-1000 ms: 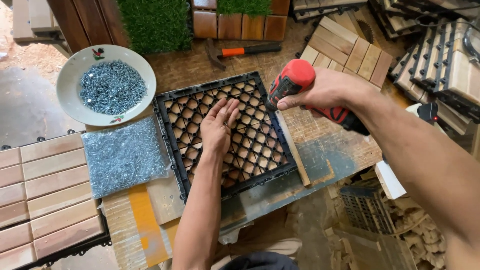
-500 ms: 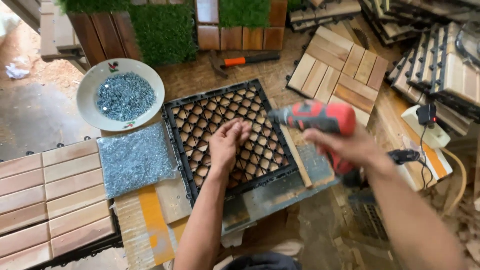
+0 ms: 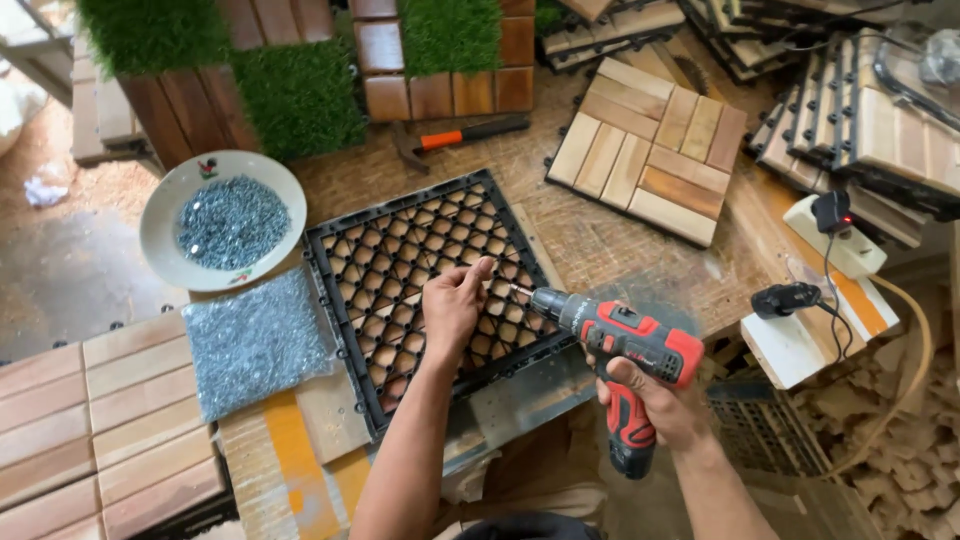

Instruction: Assembling interlocking wooden floor tiles by placing wood slats into a plastic base and securing them with screws using a power drill.

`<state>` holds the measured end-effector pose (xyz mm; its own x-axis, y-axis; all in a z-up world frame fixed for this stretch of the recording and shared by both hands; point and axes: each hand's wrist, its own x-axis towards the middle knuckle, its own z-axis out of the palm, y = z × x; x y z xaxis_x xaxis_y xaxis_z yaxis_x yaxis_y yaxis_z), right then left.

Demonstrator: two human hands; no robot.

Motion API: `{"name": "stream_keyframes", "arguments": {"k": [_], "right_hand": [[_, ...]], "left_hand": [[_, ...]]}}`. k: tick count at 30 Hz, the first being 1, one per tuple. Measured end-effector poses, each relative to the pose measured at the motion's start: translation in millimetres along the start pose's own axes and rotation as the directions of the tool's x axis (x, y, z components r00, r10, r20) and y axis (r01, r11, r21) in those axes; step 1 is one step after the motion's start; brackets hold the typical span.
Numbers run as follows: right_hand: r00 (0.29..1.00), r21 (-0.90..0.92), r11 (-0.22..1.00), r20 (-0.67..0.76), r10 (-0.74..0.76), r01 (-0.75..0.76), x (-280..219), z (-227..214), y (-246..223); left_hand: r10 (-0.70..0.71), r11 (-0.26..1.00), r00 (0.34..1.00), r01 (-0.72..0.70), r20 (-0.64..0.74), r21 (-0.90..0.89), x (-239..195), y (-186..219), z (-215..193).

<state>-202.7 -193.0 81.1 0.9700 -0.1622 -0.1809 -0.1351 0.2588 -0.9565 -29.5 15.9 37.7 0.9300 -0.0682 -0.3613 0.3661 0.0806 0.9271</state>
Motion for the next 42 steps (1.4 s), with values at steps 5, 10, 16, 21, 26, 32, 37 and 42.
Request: {"name": "stream_keyframes", "arguments": {"k": [5, 10, 16, 21, 26, 32, 37, 42], "right_hand": [[0.999, -0.03, 0.999, -0.015, -0.036, 0.036, -5.3, 1.4, -5.8], [0.994, -0.009, 0.994, 0.038, -0.106, 0.106, -7.7, 5.1, -7.2], [0.976, -0.103, 0.97, 0.04, -0.215, 0.218, -6.0, 23.6, -15.8], [0.985, -0.206, 0.966, -0.032, -0.168, 0.158, -4.3, 31.2, -15.4], [0.973, -0.248, 0.942, 0.023, -0.229, 0.227, 1.4, 36.0, -19.1], [0.982, -0.223, 0.957, -0.002, -0.189, 0.183, 1.8, 35.3, -14.8], [0.974, -0.268, 0.936, 0.061, -0.219, 0.228, 10.5, 18.1, -22.4], [0.918, -0.548, 0.738, 0.198, -0.345, 0.395, 26.3, 44.8, -79.2]], "left_hand": [[-0.175, 0.98, 0.981, 0.181, 0.081, -0.08, -11.6, 20.0, -4.4], [-0.206, 0.866, 0.961, 0.267, 0.186, -0.422, -10.0, 9.7, -5.3], [-0.287, 0.707, 0.935, 0.353, 0.208, -0.612, -3.9, -8.8, 0.8], [-0.332, 0.648, 0.916, 0.394, 0.223, -0.652, 1.1, -16.7, 5.1], [-0.32, 0.613, 0.916, 0.395, 0.241, -0.684, -1.2, -15.2, 4.6], [-0.246, 0.554, 0.923, 0.384, 0.296, -0.739, 5.3, -29.4, 9.5], [-0.253, 0.586, 0.92, 0.391, 0.298, -0.71, -0.9, -16.3, 3.2], [-0.28, 0.713, 0.913, 0.404, 0.296, -0.573, -4.4, -11.8, 0.4]]}}
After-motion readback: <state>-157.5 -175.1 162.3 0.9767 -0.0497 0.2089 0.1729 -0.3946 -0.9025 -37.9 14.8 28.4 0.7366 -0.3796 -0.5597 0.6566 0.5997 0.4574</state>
